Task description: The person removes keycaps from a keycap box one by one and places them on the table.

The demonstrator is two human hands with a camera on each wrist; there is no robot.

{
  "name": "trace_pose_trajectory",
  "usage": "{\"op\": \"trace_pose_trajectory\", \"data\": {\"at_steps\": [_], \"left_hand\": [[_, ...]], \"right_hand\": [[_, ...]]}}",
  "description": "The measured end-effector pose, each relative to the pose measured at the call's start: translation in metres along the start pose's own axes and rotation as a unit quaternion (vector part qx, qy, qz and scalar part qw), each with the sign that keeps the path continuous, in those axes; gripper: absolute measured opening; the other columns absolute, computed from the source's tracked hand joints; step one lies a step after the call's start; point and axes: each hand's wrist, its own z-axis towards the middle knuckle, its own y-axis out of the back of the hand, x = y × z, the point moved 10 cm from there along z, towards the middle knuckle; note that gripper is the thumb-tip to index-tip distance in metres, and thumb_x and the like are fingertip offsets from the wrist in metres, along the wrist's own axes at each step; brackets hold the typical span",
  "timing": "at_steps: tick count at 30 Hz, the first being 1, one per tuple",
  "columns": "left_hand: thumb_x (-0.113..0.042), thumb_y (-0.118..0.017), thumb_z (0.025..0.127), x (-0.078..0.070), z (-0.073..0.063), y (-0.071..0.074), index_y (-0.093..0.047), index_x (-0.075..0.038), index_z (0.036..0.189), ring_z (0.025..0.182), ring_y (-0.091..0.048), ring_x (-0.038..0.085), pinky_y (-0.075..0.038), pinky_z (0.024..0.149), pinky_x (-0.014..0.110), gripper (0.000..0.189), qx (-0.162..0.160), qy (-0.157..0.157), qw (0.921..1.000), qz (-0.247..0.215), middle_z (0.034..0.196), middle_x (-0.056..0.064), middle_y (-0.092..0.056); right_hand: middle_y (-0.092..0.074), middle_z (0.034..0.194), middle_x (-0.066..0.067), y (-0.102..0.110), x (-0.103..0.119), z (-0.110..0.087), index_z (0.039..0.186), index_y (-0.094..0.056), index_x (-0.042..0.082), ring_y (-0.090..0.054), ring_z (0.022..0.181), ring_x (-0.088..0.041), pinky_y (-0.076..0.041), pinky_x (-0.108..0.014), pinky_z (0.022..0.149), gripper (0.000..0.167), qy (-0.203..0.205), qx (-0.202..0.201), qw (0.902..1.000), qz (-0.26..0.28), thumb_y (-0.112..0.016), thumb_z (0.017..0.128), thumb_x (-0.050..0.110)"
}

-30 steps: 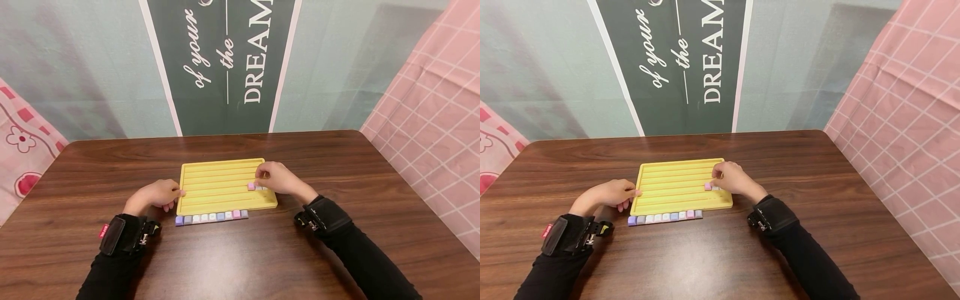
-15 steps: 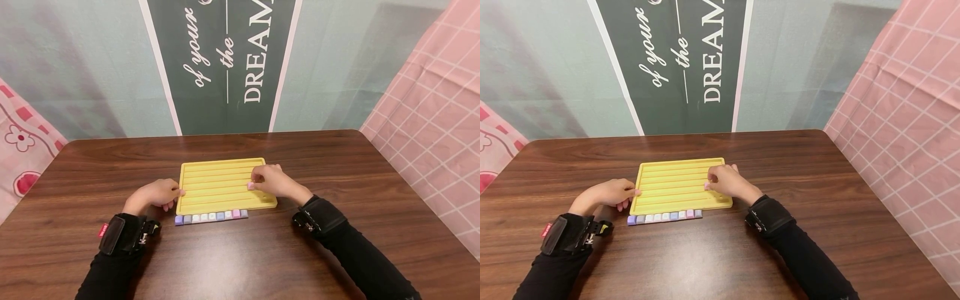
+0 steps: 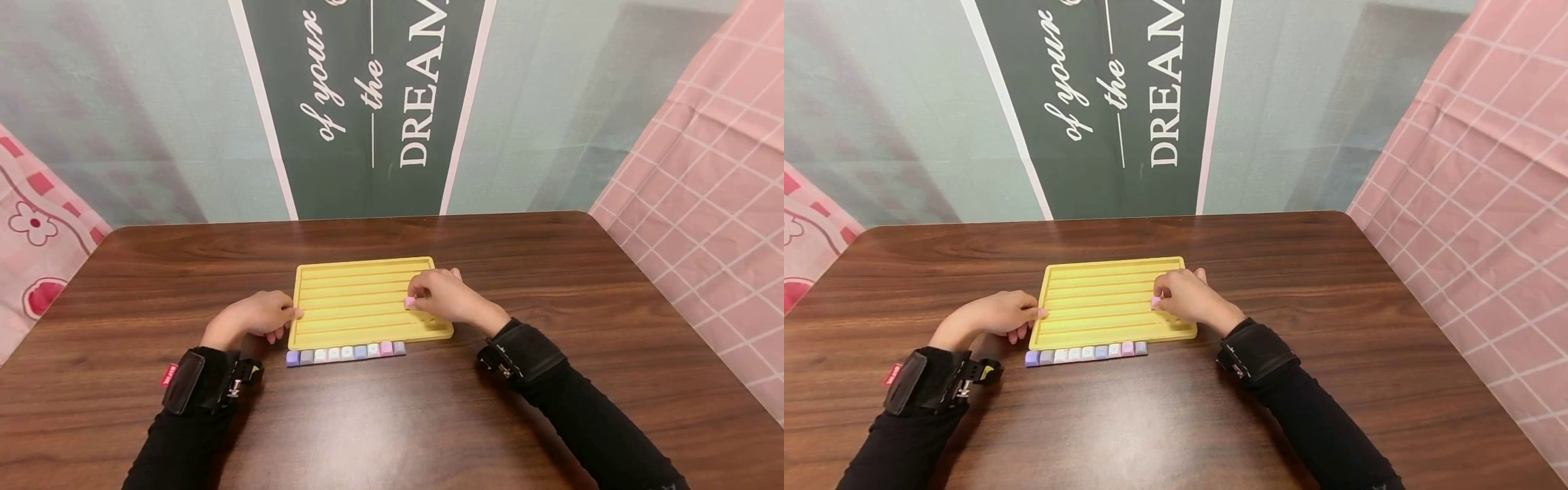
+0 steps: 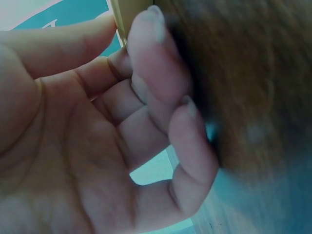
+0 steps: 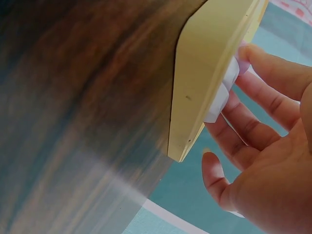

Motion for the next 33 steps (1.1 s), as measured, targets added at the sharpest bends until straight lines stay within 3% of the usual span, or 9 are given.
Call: {"op": "trace_pose_trajectory", "data": {"at_steps": [21,26,33], "left_hand": [[-0.017,-0.046,0.096,0.001,0.001,-0.001,-0.054,-0.002,0.081,0.051,-0.051,0.016,-0.042,0.054,0.029,0.023,0.000,-0.004,1.0000,0.008,0.062,0.006,-0.051],[-0.017,-0.046,0.096,0.001,0.001,-0.001,-0.054,-0.003,0.080,0.051,-0.051,0.015,-0.042,0.053,0.029,0.023,0.000,-0.003,1.0000,0.007,0.061,0.006,-0.051],[-0.016,-0.046,0.096,0.000,0.000,-0.001,-0.053,-0.003,0.077,0.050,-0.051,0.015,-0.042,0.053,0.028,0.024,-0.005,-0.009,0.9999,0.009,0.061,0.006,-0.051]], "right_hand": [[-0.053,0.068,0.008,0.001,0.002,-0.003,0.080,-0.064,0.015,-0.046,0.067,-0.011,-0.023,-0.036,0.067,0.007,-0.001,-0.008,0.9997,-0.021,-0.067,0.083,0.020],[-0.057,0.073,0.008,0.002,0.001,-0.005,0.083,-0.065,0.014,-0.049,0.070,-0.011,-0.023,-0.035,0.067,0.006,0.003,-0.017,0.9997,-0.017,-0.068,0.083,0.019],[-0.062,0.088,0.002,0.008,0.005,-0.010,0.089,-0.065,0.011,-0.054,0.086,-0.016,-0.024,-0.037,0.070,0.010,0.015,-0.046,0.9988,-0.004,-0.067,0.083,0.019]]}}
